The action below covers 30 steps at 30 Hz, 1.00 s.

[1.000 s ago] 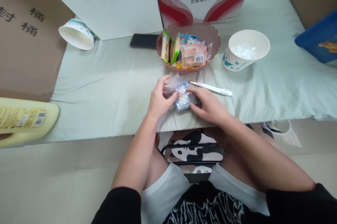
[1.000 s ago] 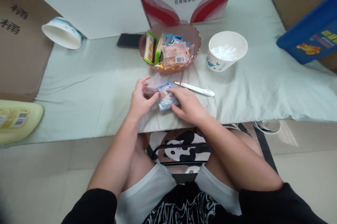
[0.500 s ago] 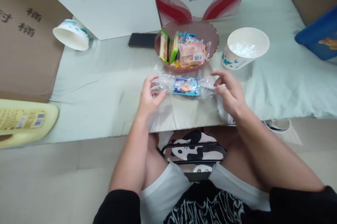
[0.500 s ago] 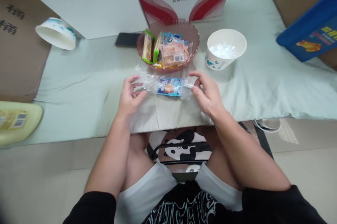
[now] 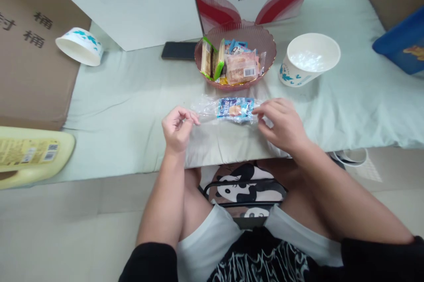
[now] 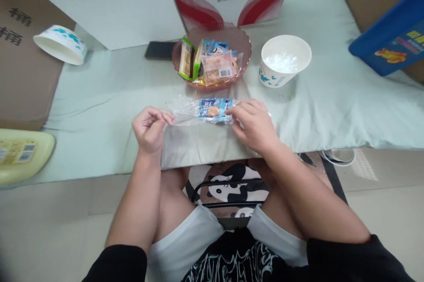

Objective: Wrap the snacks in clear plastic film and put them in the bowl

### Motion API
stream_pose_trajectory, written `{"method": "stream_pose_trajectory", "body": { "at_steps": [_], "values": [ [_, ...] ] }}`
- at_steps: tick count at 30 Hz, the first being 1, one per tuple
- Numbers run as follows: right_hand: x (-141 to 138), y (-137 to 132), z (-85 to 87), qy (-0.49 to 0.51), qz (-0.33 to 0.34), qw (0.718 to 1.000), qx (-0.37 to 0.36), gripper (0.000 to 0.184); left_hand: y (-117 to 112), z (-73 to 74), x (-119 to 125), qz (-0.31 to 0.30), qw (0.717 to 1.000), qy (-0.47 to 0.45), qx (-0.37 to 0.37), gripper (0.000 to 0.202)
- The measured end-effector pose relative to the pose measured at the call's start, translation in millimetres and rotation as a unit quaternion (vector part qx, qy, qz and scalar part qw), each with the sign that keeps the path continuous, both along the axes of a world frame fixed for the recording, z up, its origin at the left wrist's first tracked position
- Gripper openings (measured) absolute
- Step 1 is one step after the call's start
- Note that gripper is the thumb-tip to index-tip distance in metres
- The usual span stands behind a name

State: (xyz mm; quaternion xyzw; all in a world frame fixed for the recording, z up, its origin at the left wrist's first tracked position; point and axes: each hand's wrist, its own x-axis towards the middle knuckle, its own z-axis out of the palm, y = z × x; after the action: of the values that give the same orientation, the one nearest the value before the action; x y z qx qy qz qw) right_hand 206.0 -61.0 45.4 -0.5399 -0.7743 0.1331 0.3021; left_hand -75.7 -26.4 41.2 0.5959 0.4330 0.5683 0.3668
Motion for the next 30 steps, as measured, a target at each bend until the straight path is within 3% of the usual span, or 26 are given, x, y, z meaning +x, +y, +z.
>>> {"method": "stream_pose_trajectory", "body": {
  "at_steps": [2, 5, 7, 9, 11, 13, 15, 17, 20, 24, 30],
  "values": [
    [-1, -7, 7.0, -0.008, 0.053, 0.999, -0.003, 0.023, -4, 3.7, -3, -0.046, 0.998, -0.034, -0.039, 0.013],
    [-2, -18, 12.3, -0.020, 0.158, 0.982, -0.103, 0.028, -6, 8.5, -9, -0.135, 0.981, 0.011, -0.139, 0.012],
    [-3, -21, 10.9, -0.047, 0.179, 0.968, -0.170, 0.030, -3, 7.0, -13, -0.095, 0.978, 0.060, -0.174, 0.013],
    [-5, -20, 6.9, -0.089, 0.117, 0.972, -0.184, 0.033, 5, 0.1, -15, 0.016, 0.983, 0.104, -0.149, 0.017],
    [-6, -16, 2.8, -0.124, 0.020, 0.979, -0.162, 0.035, 13, -10.0, -14, 0.093, 0.975, 0.167, -0.114, 0.034],
    [-9, -13, 0.4, -0.130, -0.057, 0.979, -0.144, 0.036, 18, -18.9, -11, 0.095, 0.960, 0.241, -0.110, 0.038],
    [-12, -11, -0.3, -0.120, -0.095, 0.980, -0.128, 0.033, 18, -22.8, -4, 0.050, 0.952, 0.277, -0.118, 0.023],
    [-15, -11, -0.7, -0.112, -0.107, 0.984, -0.088, 0.028, 15, -20.9, 6, -0.004, 0.960, 0.249, -0.127, 0.013],
    [-22, -11, -4.0, -0.102, -0.059, 0.993, -0.003, 0.025, 7, -11.7, 23, -0.053, 0.975, 0.096, -0.196, 0.015],
    [-28, -7, -13.4, -0.064, 0.033, 0.997, 0.020, 0.040, 0, -2.5, 38, -0.094, 0.936, -0.115, -0.318, 0.034],
    [-31, 9, -24.2, -0.033, 0.021, 0.999, -0.022, 0.062, 1, -9.3, 37, -0.144, 0.930, -0.134, -0.309, 0.076]
  ]
}}
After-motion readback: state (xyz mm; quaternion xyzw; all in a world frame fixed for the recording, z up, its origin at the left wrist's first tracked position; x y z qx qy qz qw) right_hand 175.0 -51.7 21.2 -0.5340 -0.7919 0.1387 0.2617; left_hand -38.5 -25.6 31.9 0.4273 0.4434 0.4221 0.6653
